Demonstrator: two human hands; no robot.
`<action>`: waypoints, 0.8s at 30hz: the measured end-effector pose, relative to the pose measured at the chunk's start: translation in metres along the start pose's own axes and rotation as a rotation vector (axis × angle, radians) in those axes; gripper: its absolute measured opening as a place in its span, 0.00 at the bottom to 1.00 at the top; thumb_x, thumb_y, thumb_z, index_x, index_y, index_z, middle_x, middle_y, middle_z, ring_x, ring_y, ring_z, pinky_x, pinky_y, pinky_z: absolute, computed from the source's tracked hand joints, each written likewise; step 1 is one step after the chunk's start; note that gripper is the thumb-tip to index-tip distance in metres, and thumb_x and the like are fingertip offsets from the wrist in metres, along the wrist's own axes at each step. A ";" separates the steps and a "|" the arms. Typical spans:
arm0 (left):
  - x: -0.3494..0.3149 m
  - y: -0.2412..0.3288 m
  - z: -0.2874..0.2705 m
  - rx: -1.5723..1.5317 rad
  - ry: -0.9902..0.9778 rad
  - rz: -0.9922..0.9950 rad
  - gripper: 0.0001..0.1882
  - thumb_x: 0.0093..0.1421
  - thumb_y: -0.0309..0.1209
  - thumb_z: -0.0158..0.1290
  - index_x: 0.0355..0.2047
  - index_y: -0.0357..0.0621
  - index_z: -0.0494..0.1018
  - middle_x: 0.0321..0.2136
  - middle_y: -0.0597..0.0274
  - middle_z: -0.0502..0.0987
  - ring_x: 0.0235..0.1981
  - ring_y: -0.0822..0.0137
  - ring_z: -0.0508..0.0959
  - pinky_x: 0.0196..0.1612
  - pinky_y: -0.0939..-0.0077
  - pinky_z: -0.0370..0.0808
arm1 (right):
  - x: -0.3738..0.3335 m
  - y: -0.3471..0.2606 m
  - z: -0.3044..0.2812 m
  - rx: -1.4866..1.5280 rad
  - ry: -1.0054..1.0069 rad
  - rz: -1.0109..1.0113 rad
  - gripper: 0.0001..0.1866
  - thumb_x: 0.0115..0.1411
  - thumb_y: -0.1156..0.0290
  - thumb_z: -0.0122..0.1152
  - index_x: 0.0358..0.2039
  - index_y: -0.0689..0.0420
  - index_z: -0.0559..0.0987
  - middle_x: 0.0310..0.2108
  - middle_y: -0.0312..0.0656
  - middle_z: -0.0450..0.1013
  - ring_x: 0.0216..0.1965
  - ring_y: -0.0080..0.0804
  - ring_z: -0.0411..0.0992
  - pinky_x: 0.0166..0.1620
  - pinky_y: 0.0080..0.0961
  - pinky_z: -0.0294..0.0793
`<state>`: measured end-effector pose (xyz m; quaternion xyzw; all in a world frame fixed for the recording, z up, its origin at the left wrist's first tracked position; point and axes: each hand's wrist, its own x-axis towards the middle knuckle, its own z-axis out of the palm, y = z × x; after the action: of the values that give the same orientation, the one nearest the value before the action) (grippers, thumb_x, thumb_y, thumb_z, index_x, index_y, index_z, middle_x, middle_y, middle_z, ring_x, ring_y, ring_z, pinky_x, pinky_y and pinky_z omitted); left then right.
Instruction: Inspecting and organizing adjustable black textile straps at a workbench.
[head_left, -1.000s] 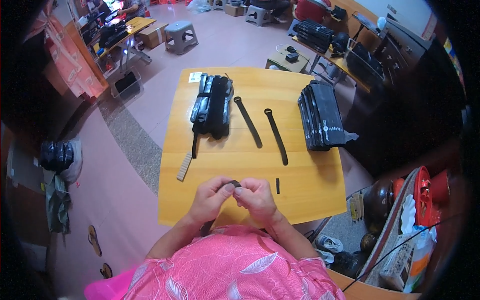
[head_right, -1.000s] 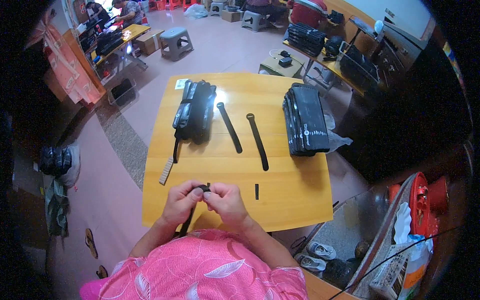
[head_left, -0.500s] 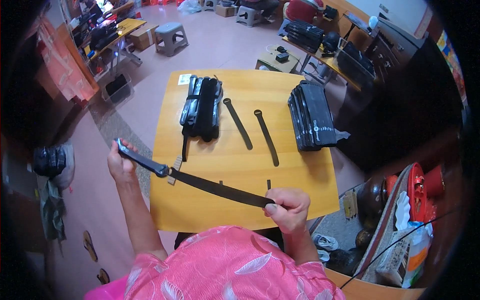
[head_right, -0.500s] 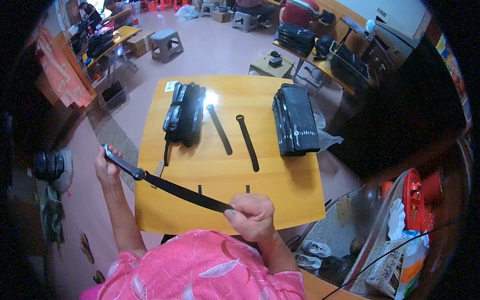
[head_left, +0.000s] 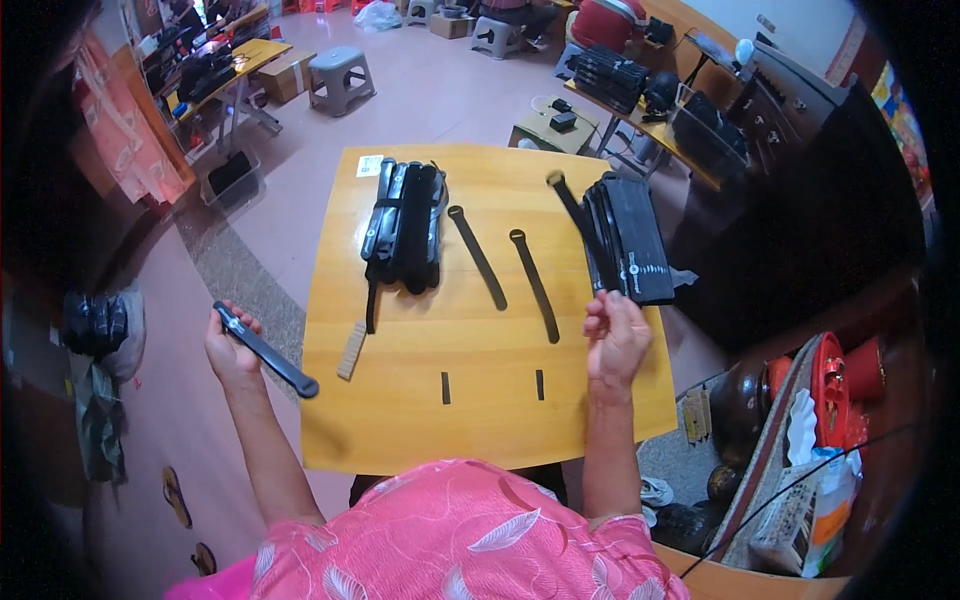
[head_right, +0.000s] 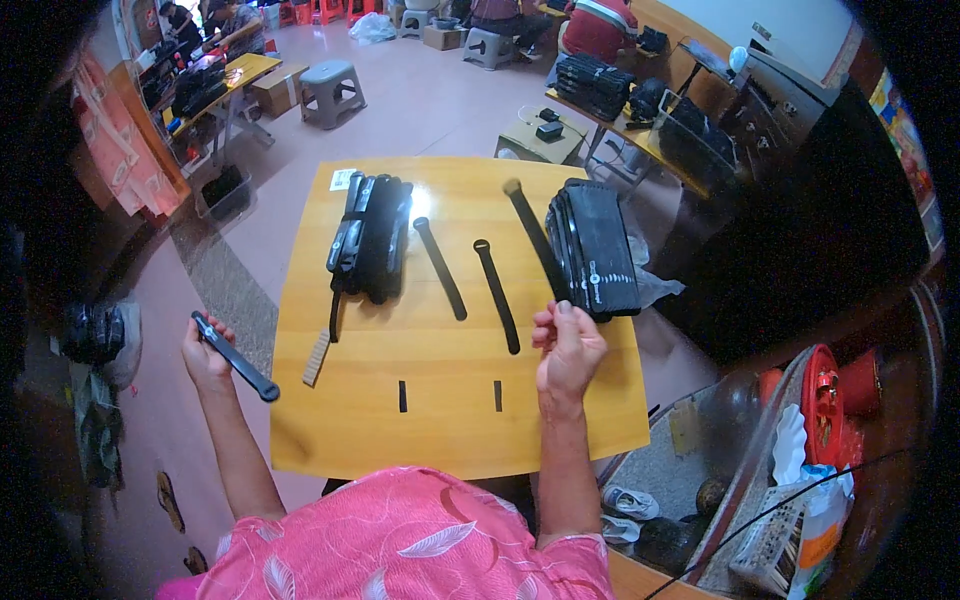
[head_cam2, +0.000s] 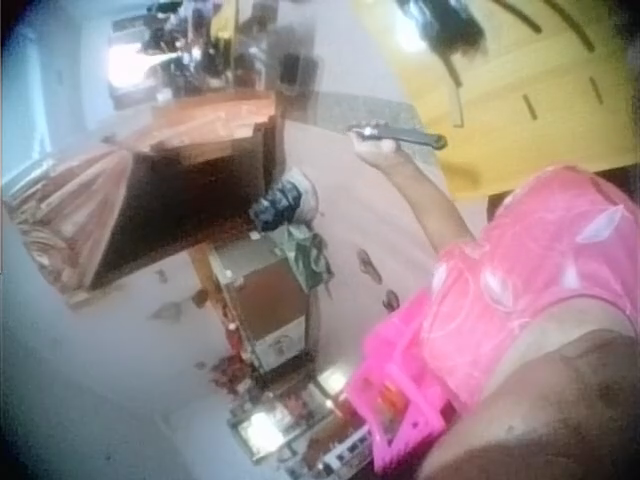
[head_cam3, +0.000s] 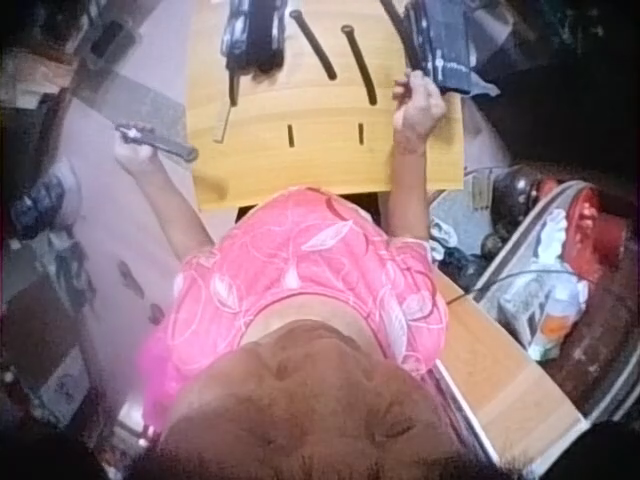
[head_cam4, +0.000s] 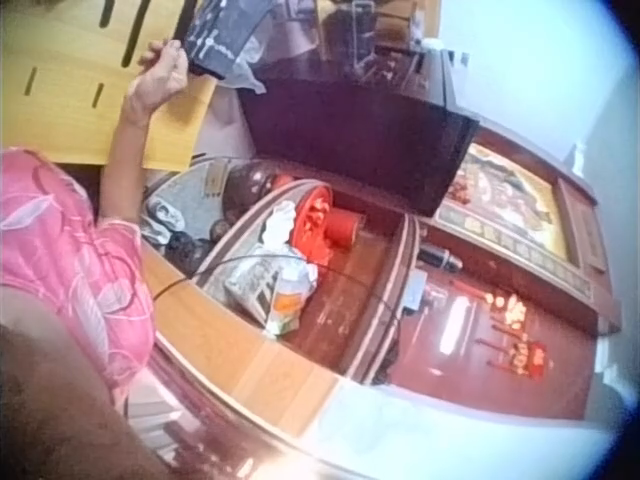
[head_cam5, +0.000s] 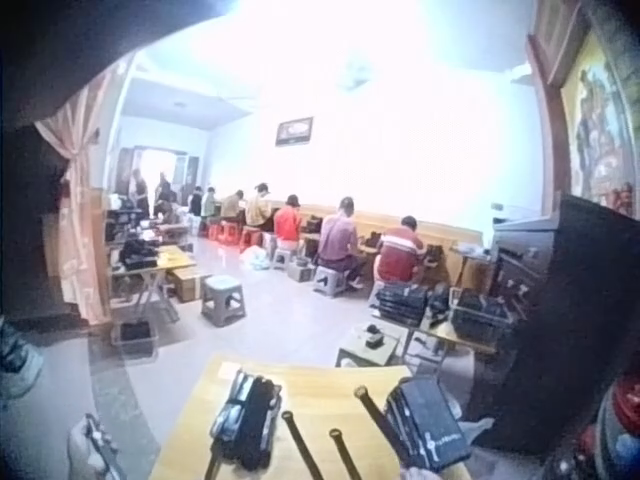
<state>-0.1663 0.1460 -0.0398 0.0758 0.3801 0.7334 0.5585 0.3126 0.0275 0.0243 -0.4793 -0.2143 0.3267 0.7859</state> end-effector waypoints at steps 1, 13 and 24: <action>-0.011 -0.003 0.005 0.014 -0.025 -0.009 0.14 0.67 0.40 0.38 0.37 0.45 0.68 0.24 0.65 0.70 0.24 0.67 0.68 0.28 0.70 0.66 | 0.010 0.017 -0.008 -0.010 0.017 0.051 0.11 0.62 0.68 0.55 0.30 0.63 0.76 0.21 0.39 0.73 0.18 0.20 0.67 0.22 0.15 0.66; -0.101 -0.037 0.039 0.202 -0.238 -0.071 0.11 0.61 0.31 0.47 0.39 0.35 0.70 0.28 0.61 0.73 0.26 0.71 0.72 0.31 0.79 0.70 | 0.028 0.058 -0.052 -0.234 0.107 0.407 0.09 0.61 0.70 0.52 0.29 0.63 0.74 0.21 0.38 0.72 0.16 0.18 0.66 0.17 0.14 0.63; -0.195 -0.099 0.087 0.560 -0.845 -0.430 0.13 0.58 0.31 0.55 0.39 0.34 0.74 0.29 0.66 0.73 0.30 0.76 0.70 0.34 0.83 0.66 | -0.010 0.014 -0.057 -0.410 -0.025 0.456 0.17 0.61 0.61 0.58 0.20 0.57 0.73 0.14 0.33 0.68 0.11 0.16 0.60 0.13 0.14 0.58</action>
<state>0.0261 0.0248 0.0185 0.4299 0.3103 0.3793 0.7583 0.3382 -0.0104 -0.0141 -0.6595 -0.1723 0.4506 0.5765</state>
